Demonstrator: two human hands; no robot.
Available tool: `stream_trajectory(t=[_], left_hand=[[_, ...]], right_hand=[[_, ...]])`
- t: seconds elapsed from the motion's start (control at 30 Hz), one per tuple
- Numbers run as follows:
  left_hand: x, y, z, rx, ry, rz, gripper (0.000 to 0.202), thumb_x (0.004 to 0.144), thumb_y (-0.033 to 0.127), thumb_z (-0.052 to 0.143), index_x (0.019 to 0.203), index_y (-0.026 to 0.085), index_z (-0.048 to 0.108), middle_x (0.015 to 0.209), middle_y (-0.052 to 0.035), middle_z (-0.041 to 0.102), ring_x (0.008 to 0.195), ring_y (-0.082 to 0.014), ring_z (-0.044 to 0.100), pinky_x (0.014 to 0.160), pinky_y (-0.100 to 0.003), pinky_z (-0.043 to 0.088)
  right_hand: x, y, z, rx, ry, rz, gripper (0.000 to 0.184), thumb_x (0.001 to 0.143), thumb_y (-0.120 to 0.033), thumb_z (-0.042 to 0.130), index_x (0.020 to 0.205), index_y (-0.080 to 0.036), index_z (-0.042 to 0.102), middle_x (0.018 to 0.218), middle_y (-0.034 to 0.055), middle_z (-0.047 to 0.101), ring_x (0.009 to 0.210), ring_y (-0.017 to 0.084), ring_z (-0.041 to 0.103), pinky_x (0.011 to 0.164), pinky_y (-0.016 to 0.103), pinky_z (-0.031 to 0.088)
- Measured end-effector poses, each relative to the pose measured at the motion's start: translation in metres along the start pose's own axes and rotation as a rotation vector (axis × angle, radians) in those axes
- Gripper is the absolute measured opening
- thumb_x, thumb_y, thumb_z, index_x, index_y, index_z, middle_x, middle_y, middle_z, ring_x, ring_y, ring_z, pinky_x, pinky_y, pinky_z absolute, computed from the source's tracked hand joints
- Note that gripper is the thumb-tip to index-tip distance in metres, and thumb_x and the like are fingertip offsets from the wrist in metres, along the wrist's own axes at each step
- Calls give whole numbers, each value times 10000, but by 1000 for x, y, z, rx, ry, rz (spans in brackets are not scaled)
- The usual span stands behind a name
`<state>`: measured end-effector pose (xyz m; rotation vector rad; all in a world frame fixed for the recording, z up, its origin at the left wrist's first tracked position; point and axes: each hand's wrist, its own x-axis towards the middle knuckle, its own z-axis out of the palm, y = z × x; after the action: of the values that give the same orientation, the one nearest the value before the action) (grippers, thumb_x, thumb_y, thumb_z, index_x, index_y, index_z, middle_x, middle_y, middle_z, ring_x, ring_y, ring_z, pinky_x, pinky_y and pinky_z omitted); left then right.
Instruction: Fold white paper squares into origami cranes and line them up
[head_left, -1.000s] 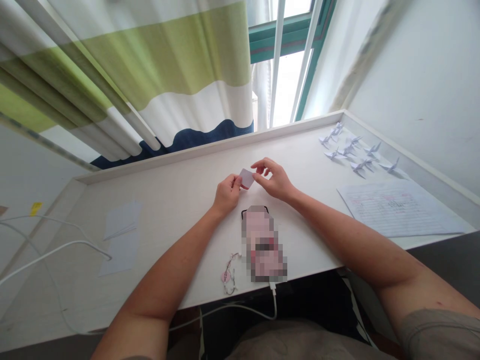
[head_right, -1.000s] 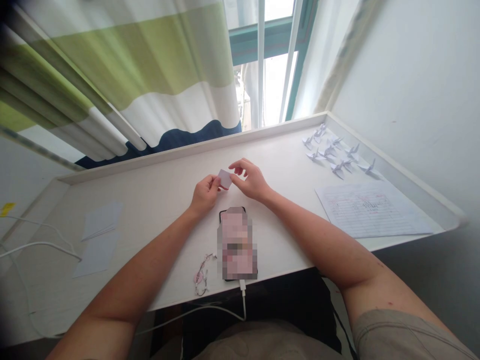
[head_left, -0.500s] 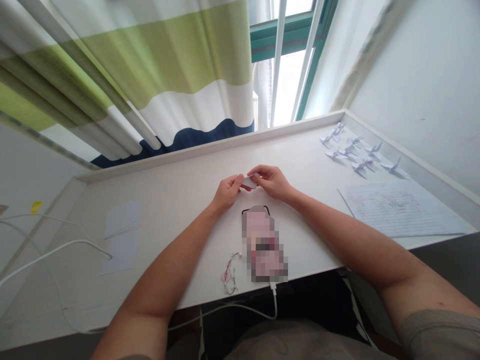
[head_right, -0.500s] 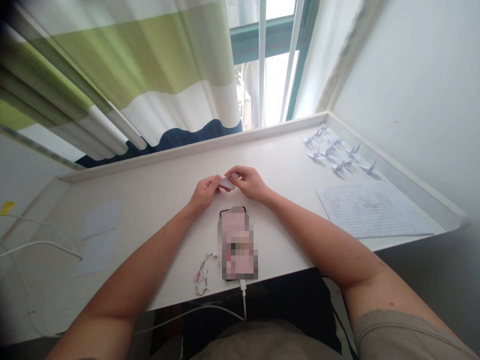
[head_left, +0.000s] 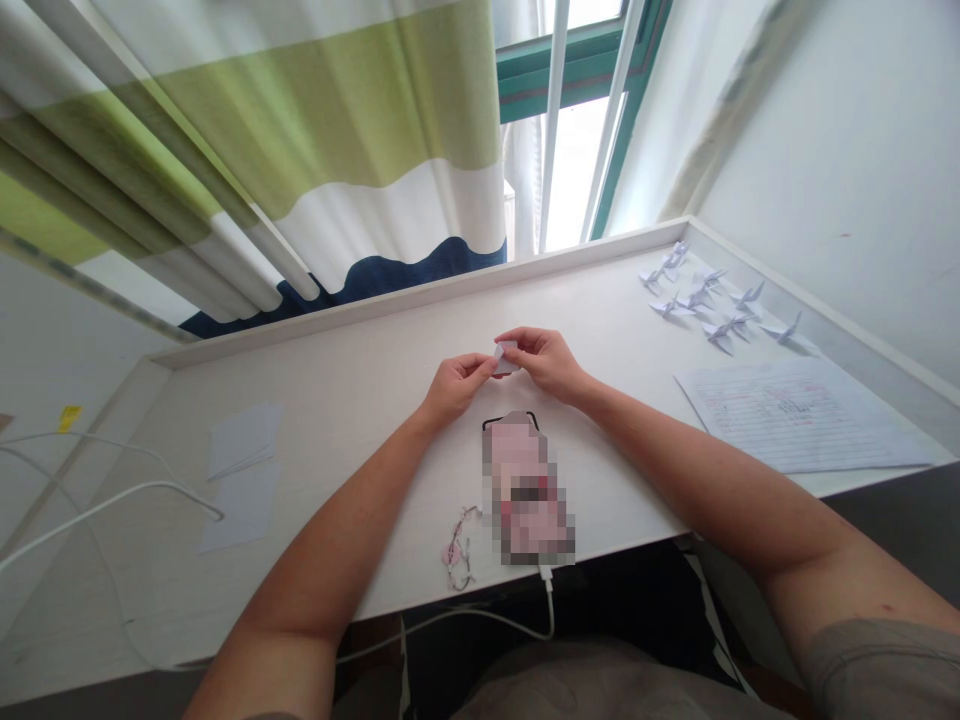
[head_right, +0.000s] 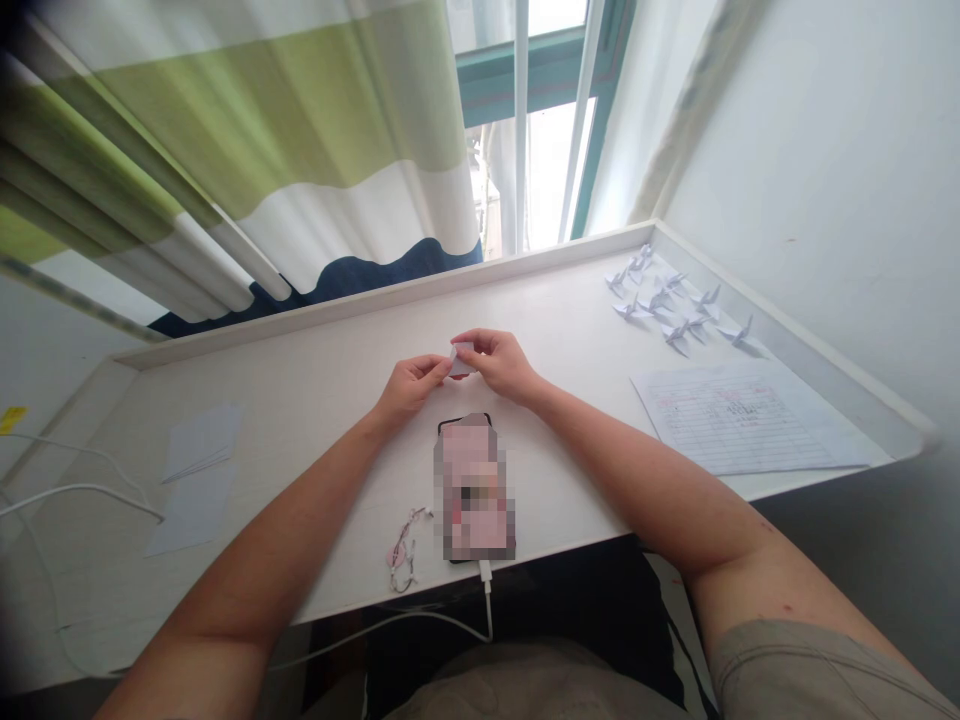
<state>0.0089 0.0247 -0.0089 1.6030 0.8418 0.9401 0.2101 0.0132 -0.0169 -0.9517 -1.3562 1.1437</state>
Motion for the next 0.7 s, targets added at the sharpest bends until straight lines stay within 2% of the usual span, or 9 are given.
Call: stream_trajectory(t=[0.17, 0.3, 0.47, 0.6, 0.7], left_hand=[[0, 1, 0, -10, -10, 3, 551, 853, 719, 811, 984, 186, 860, 960, -114, 859, 889, -246, 789, 870, -380, 592], [-1, 2, 0, -16, -35, 12, 532, 891, 701, 785, 1007, 187, 858, 970, -108, 856, 914, -244, 786, 869, -372, 583], [2, -5, 2, -72, 81, 23, 499, 793, 654, 897, 955, 186, 836, 887, -69, 828, 771, -179, 720, 706, -301, 543], [3, -8, 5, -141, 136, 60, 499, 748, 566, 965, 1057, 200, 827, 929, -69, 829, 787, -172, 723, 713, -300, 557], [2, -7, 7, -126, 171, 92, 455, 752, 549, 968, 1023, 204, 848, 927, -71, 827, 774, -171, 707, 722, -318, 568]], right_hand=[[0, -2, 1, -14, 20, -8, 503, 838, -563, 882, 1166, -212, 732, 820, 4, 727, 709, 166, 672, 693, 348, 577], [-1, -5, 2, 52, 65, 17, 554, 790, -605, 914, 1113, -210, 699, 819, 15, 758, 757, 189, 719, 720, 354, 586], [-2, -6, 6, 70, 43, 11, 514, 766, -625, 925, 999, -211, 731, 776, 13, 748, 756, 196, 727, 726, 370, 596], [-3, -8, 9, 83, 8, -12, 485, 785, -614, 912, 986, -206, 743, 775, 17, 753, 753, 198, 736, 750, 386, 598], [-4, -9, 9, 94, 19, 19, 545, 758, -624, 929, 1026, -212, 692, 749, -1, 746, 719, 195, 729, 720, 378, 586]])
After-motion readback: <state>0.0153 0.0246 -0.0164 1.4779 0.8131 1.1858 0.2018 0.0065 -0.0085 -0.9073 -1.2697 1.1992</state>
